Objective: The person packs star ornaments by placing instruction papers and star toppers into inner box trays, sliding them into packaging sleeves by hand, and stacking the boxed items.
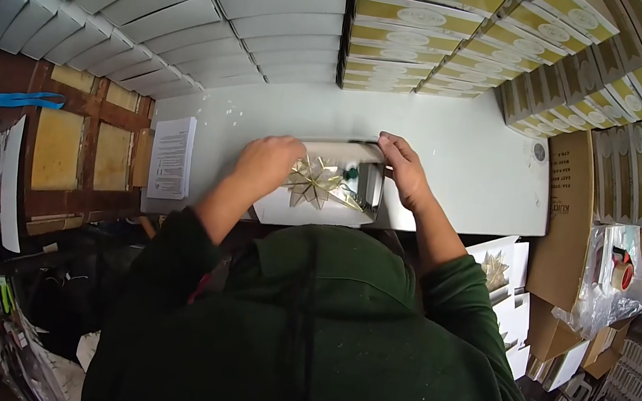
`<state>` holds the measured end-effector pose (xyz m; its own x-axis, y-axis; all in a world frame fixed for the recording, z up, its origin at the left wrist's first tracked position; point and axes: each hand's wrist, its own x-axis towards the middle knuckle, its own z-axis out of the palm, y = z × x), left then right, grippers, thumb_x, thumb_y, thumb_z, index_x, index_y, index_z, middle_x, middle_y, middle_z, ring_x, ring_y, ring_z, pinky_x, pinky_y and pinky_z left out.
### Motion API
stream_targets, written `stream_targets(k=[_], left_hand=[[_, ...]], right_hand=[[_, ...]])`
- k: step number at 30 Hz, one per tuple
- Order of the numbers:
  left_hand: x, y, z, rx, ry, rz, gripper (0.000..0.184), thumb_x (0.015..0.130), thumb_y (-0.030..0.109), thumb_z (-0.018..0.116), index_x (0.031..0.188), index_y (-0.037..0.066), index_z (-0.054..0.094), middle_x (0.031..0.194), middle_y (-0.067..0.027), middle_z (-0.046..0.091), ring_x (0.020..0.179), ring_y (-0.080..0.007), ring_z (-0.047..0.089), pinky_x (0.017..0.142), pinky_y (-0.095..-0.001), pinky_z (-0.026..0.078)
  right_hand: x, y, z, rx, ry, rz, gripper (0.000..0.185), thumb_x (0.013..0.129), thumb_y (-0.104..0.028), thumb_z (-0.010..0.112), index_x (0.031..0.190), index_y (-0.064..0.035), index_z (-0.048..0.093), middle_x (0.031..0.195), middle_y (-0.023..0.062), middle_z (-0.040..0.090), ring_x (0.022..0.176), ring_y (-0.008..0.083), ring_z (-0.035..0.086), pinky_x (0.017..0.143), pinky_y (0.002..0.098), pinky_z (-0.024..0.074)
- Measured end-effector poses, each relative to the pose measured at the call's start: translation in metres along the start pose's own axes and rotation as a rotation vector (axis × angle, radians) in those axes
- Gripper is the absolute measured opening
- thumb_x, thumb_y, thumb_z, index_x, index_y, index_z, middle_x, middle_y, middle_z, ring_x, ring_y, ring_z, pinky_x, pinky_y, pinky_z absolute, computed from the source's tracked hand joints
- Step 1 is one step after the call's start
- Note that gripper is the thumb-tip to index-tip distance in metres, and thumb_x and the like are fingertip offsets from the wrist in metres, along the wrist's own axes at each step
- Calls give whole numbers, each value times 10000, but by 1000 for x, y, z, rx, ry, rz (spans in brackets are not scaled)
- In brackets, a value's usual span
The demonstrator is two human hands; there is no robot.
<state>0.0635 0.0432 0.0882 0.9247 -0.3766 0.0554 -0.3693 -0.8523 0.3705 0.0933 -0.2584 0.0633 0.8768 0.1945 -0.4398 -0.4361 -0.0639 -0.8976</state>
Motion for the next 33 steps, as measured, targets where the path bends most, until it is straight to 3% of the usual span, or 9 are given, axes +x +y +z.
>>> stream_targets(k=[3,4,6,8,12,16,22,26,33], left_hand=[[10,-7,36,127,-197,-105,132,914,185,632,974,106,719,1040,-100,747,941,-315,708,814,-455,559],[10,-8,51,167,-244,-110,128,912,186,632,964,106,717,1032,-105,741,933,-320,704,807,-458,555],[13,-5,75,244,-344,-112,120,909,189,634,945,106,713,1016,-115,728,917,-329,695,792,-463,548],[19,15,89,99,130,17,127,905,197,631,930,101,711,978,-114,686,894,-327,673,796,-459,544],[60,63,84,41,308,78,114,902,185,626,941,97,687,950,-97,641,882,-325,649,807,-448,546],[68,60,113,-91,-307,-36,185,891,218,656,1025,91,663,936,-102,627,902,-325,642,815,-458,546],[38,104,111,30,46,113,228,881,190,655,1086,90,664,979,-121,625,911,-357,631,827,-466,538],[36,95,99,-49,-72,144,246,858,171,659,1088,86,663,985,-125,630,919,-362,637,809,-475,543],[47,77,89,-157,-257,178,206,859,165,640,1044,77,666,1014,-136,664,955,-353,658,828,-454,550]], right_hand=[[-9,39,14,-364,51,36,701,986,-395,676,1523,-9,444,1359,245,589,1145,319,598,984,389,505],[-7,68,20,-667,73,-292,679,991,-349,659,1517,18,436,1365,267,578,1170,366,599,994,438,507],[-29,100,29,-774,160,-134,653,997,-306,637,1502,50,424,1400,288,551,1215,382,594,994,455,504],[-32,99,29,-766,154,-110,651,1003,-323,632,1494,52,430,1407,289,543,1207,378,595,986,447,505],[-31,102,25,-727,133,-92,649,1019,-374,614,1472,58,445,1427,292,519,1181,365,597,963,422,509],[-16,86,-13,9,-114,248,648,1031,-471,582,1414,46,504,1424,255,522,1160,334,587,937,385,503],[-35,52,31,312,313,312,611,1024,-525,584,1259,36,645,1084,172,640,948,249,567,853,338,476],[-35,54,21,471,87,541,625,995,-560,622,1242,12,658,1143,175,653,969,238,599,855,352,488],[-52,60,9,468,-186,348,472,993,-459,692,1156,-16,693,1049,130,698,910,199,638,836,330,510]])
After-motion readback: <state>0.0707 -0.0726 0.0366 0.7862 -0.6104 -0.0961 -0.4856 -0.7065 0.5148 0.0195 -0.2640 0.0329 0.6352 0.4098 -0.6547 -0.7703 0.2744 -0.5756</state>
